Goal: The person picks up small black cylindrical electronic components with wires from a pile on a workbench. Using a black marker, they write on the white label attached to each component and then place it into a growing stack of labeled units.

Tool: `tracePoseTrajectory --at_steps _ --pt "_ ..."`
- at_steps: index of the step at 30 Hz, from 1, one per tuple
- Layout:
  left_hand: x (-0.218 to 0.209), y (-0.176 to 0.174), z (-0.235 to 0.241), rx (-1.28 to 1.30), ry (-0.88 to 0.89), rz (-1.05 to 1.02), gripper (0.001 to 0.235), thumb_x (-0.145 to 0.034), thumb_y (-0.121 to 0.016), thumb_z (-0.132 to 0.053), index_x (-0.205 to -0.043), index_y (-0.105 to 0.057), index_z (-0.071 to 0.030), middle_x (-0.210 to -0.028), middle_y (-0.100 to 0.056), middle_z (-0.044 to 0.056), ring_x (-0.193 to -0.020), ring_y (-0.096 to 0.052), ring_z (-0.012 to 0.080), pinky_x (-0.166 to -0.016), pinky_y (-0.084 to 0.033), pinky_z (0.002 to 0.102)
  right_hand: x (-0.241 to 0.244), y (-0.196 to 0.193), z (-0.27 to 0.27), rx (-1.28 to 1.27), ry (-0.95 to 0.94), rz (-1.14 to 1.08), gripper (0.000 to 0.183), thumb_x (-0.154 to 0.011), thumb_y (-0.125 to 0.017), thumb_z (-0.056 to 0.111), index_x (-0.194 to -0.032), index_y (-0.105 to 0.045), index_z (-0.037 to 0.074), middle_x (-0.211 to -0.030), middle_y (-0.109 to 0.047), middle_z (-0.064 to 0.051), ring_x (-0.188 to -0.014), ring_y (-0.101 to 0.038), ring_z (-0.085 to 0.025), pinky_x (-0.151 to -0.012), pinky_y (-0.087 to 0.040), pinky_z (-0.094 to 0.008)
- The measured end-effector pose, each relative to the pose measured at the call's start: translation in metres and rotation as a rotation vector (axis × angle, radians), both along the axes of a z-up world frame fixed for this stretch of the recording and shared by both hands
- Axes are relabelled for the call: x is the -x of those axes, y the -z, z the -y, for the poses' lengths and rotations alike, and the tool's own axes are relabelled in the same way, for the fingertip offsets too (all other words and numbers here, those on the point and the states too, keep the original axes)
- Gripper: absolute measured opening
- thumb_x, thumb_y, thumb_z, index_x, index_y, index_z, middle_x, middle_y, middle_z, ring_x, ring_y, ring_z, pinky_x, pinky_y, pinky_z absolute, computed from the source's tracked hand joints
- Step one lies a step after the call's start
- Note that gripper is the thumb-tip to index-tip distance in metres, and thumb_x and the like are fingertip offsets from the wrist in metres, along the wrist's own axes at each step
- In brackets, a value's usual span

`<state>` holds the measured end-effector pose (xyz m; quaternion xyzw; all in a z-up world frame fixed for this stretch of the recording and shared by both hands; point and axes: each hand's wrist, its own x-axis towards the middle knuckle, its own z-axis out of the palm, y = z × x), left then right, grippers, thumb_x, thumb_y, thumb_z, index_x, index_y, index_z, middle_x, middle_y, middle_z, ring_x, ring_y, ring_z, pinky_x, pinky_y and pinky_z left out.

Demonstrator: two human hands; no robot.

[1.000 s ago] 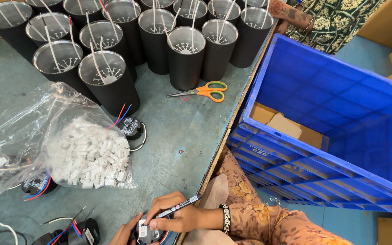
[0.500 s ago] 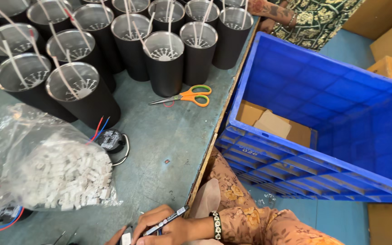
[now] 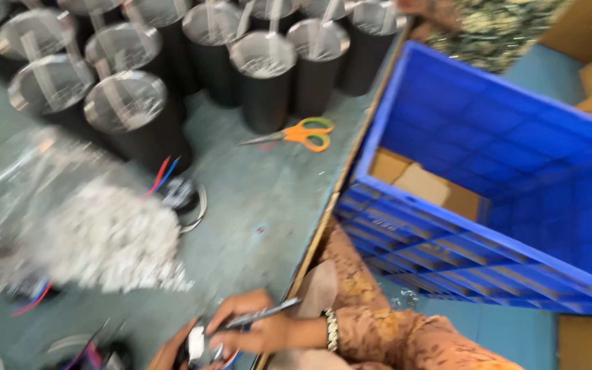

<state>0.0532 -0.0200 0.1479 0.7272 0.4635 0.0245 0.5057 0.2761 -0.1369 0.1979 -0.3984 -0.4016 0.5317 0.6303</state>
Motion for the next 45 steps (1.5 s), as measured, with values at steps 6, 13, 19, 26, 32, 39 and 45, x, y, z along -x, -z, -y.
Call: tracePoseTrajectory --at_steps 6,13,19,26,32,39,45 --pt "-0.015 -0.068 0.011 -0.226 0.136 0.030 0.077 -0.068 -0.089 -0.039 -0.138 -0.061 -0.022 -0.098 -0.071 0.007 -0.069 -0.064 0.0254 -0.065 -0.054 0.036 -0.010 0.046 -0.006 -0.073 0.128 -0.083 0.022 -0.094 -0.068 0.011 -0.110 -0.062 -0.002 -0.093 -0.069 -0.012 -0.079 -0.072 -0.017 -0.071 -0.059 -0.029" --pt "-0.018 -0.089 0.013 -0.337 0.138 0.163 0.077 -0.070 -0.088 -0.040 -0.140 -0.060 -0.022 -0.088 -0.065 0.004 -0.070 -0.063 0.0193 -0.064 -0.053 0.034 -0.022 0.037 -0.003 0.001 0.062 -0.162 0.012 -0.096 -0.065 0.001 -0.106 -0.060 -0.004 -0.104 -0.057 -0.012 -0.084 -0.067 -0.019 -0.066 -0.051 -0.028" --pt "-0.015 -0.083 0.013 -0.348 0.127 0.191 0.077 -0.069 -0.088 -0.039 -0.140 -0.060 -0.022 -0.089 -0.066 0.003 -0.069 -0.064 0.0183 -0.064 -0.053 0.034 -0.021 0.037 -0.006 -0.002 0.016 -0.104 0.011 -0.100 -0.062 0.004 -0.106 -0.065 -0.005 -0.098 -0.062 -0.013 -0.080 -0.068 -0.018 -0.068 -0.052 -0.028" --pt "-0.014 -0.083 0.015 -0.383 0.126 0.235 0.077 -0.070 -0.088 -0.039 -0.140 -0.060 -0.021 -0.095 -0.069 0.004 -0.070 -0.064 0.0179 -0.065 -0.054 0.034 -0.022 0.029 0.001 0.044 0.013 0.295 0.014 -0.091 -0.069 -0.002 -0.105 -0.067 -0.005 -0.096 -0.066 -0.012 -0.074 -0.070 -0.014 -0.058 -0.051 -0.023" --pt "-0.013 -0.086 0.016 -0.250 0.069 0.194 0.078 -0.070 -0.087 -0.039 -0.139 -0.057 -0.020 -0.115 -0.071 0.006 -0.078 -0.071 0.0230 -0.070 -0.058 0.033 -0.026 0.020 0.011 0.009 0.069 0.304 0.012 -0.094 -0.067 0.000 -0.106 -0.067 -0.004 -0.093 -0.068 -0.012 -0.076 -0.071 -0.014 -0.065 -0.053 -0.024" --pt "-0.009 -0.061 0.016 -0.148 0.017 0.214 0.072 -0.069 -0.088 -0.036 -0.133 -0.062 -0.016 -0.126 -0.071 0.007 -0.106 -0.074 0.0208 -0.078 -0.063 0.033 -0.025 0.027 0.002 -0.064 0.065 0.257 0.013 -0.098 -0.069 0.005 -0.106 -0.069 -0.004 -0.094 -0.069 -0.013 -0.079 -0.072 -0.016 -0.073 -0.058 -0.027" --pt "-0.015 -0.030 0.009 -0.167 -0.021 0.208 0.077 -0.062 -0.092 -0.036 -0.131 -0.064 -0.015 -0.113 -0.076 0.008 -0.091 -0.076 0.0222 -0.075 -0.060 0.032 -0.017 0.007 0.007 0.015 0.059 0.152 0.018 -0.107 -0.058 0.014 -0.112 -0.071 0.001 -0.091 -0.073 -0.011 -0.073 -0.072 -0.014 -0.063 -0.054 -0.024"
